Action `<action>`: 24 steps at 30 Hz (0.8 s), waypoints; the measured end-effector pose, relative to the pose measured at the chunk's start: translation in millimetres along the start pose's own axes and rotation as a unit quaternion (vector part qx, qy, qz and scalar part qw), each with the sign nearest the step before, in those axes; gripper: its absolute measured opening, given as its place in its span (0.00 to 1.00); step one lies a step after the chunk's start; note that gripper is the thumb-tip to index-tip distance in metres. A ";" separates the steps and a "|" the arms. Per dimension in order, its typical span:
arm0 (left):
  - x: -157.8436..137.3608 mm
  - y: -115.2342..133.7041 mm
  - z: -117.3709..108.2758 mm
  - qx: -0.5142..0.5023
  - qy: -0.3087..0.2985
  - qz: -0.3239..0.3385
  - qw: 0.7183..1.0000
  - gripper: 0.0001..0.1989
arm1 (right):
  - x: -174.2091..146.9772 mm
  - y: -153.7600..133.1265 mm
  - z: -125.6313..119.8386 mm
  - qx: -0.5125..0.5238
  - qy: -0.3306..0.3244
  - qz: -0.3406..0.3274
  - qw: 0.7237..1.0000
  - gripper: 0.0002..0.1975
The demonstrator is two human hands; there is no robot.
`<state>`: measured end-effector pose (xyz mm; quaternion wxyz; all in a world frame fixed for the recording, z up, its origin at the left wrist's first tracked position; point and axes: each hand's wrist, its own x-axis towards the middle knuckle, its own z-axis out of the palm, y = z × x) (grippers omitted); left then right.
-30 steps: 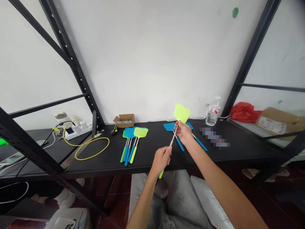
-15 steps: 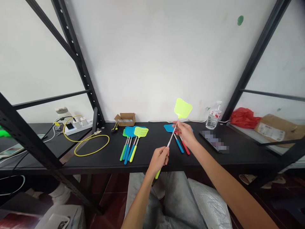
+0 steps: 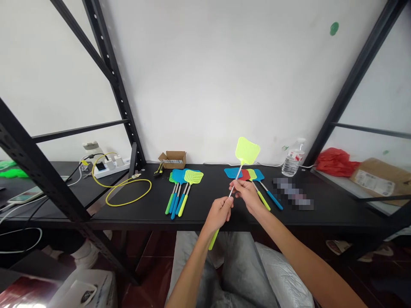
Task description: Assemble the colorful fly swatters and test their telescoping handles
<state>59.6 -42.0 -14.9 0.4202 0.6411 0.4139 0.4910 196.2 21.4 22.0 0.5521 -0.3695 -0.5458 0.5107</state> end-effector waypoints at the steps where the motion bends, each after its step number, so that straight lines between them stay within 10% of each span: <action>1: -0.6 0.6 0.7 0.006 -0.007 0.002 1.000 0.22 | 3.7 -2.8 -3.8 0.016 0.023 0.002 1.000 0.19; 14: -6.2 8.5 2.0 0.098 -0.055 -0.011 0.994 0.24 | 47.5 -56.4 -80.1 0.084 0.187 -0.031 0.978 0.13; 24: -10.1 6.7 0.3 0.105 -0.055 0.004 0.993 0.24 | 34.8 -53.9 -78.5 0.077 0.144 -0.031 0.986 0.17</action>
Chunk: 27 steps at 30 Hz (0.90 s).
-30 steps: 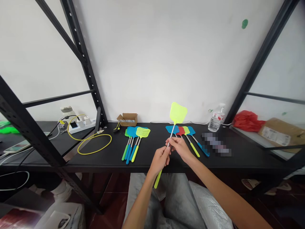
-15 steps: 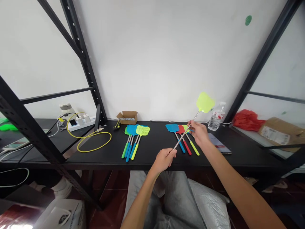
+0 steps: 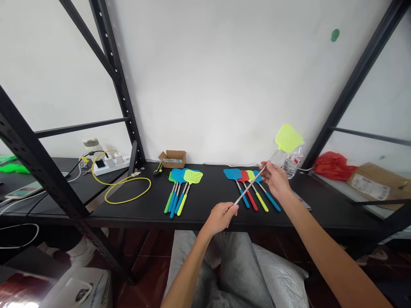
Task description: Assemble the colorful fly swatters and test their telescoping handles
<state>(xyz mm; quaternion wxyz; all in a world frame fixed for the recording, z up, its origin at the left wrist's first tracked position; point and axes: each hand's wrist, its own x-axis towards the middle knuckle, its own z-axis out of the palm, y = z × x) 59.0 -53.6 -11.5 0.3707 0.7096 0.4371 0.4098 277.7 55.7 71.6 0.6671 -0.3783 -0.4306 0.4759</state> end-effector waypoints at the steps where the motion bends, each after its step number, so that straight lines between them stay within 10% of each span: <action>1: 0.0 -0.2 0.2 -0.003 0.003 -0.001 1.000 0.24 | -4.0 2.4 1.5 -0.007 -0.016 0.004 1.000 0.18; 11: 3.1 -3.6 -1.6 -0.090 0.003 0.013 0.996 0.22 | -81.9 62.2 36.9 -0.097 -0.190 0.083 0.973 0.22; 27: 6.0 -2.7 0.3 -0.069 0.004 0.004 0.998 0.21 | -63.4 54.7 38.5 -0.071 -0.092 0.018 0.993 0.20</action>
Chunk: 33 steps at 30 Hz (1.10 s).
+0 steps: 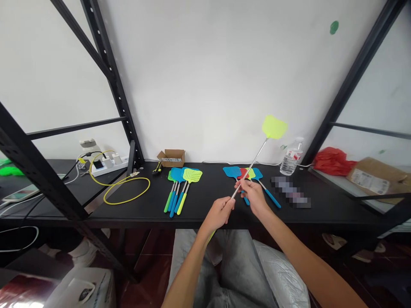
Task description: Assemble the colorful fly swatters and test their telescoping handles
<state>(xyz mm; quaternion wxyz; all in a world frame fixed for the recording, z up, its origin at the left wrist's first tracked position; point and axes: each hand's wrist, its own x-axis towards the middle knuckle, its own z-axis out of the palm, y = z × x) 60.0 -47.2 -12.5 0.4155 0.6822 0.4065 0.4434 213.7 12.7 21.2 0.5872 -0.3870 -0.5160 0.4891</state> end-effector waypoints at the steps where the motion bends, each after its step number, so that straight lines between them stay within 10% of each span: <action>1: -0.8 -0.1 0.3 0.010 0.000 -0.003 1.000 0.21 | 4.9 -4.2 -3.4 0.014 0.019 -0.002 1.000 0.21; 15: -5.2 7.8 -0.2 0.075 -0.011 -0.031 0.997 0.24 | 44.9 -37.4 -34.7 0.051 0.119 0.000 0.992 0.18; 25: -8.7 2.5 1.1 0.062 0.009 -0.011 0.998 0.22 | 25.6 -28.7 -37.5 0.044 0.027 -0.003 0.999 0.19; 33: -3.4 -1.7 -0.1 0.008 0.048 -0.004 0.999 0.23 | -8.4 11.5 12.8 -0.017 -0.098 0.033 0.994 0.20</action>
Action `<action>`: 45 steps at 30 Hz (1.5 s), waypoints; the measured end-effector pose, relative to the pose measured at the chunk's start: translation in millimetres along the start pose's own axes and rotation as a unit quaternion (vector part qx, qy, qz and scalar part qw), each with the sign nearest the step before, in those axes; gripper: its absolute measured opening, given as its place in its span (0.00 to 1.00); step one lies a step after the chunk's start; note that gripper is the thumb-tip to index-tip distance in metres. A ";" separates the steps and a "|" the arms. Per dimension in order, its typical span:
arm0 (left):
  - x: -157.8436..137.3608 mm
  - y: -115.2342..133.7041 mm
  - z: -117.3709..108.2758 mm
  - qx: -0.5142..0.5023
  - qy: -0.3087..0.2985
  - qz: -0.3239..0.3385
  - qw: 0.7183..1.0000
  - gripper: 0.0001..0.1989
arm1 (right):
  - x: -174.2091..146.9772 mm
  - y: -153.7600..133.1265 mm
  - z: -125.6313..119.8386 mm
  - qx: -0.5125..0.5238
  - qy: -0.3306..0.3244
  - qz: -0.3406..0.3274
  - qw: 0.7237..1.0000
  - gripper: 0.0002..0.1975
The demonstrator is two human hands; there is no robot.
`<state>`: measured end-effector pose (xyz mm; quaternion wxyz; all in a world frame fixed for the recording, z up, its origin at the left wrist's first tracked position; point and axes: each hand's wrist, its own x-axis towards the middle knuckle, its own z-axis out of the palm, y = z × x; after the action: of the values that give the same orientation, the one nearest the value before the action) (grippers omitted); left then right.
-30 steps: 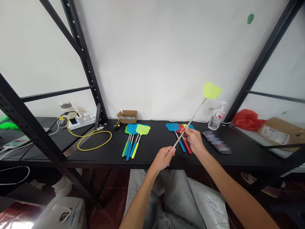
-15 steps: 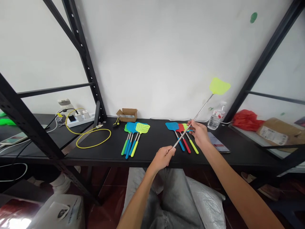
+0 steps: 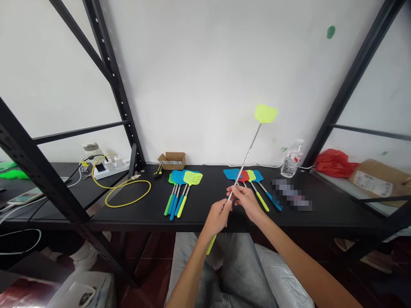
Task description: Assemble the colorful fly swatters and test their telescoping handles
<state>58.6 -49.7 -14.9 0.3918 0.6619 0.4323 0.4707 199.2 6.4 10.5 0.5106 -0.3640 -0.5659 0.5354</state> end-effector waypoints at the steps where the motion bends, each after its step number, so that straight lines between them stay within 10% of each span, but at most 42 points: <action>1: 0.7 -0.3 0.1 0.000 0.004 0.000 1.000 0.23 | -1.1 2.1 4.9 0.005 -0.001 0.002 1.000 0.20; 29: -40.2 39.6 -99.7 0.380 -0.070 0.011 0.922 0.24 | 12.5 -8.7 13.7 0.106 0.069 -0.006 0.992 0.17; 45: -82.1 16.1 -159.9 0.533 -0.058 -0.048 0.843 0.20 | 15.1 -12.1 -56.3 0.182 0.156 0.014 0.971 0.16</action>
<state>-106.9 -114.3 16.6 0.0245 0.7732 0.6242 0.1090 252.0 32.1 19.8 0.6427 -0.3515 -0.3678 0.5729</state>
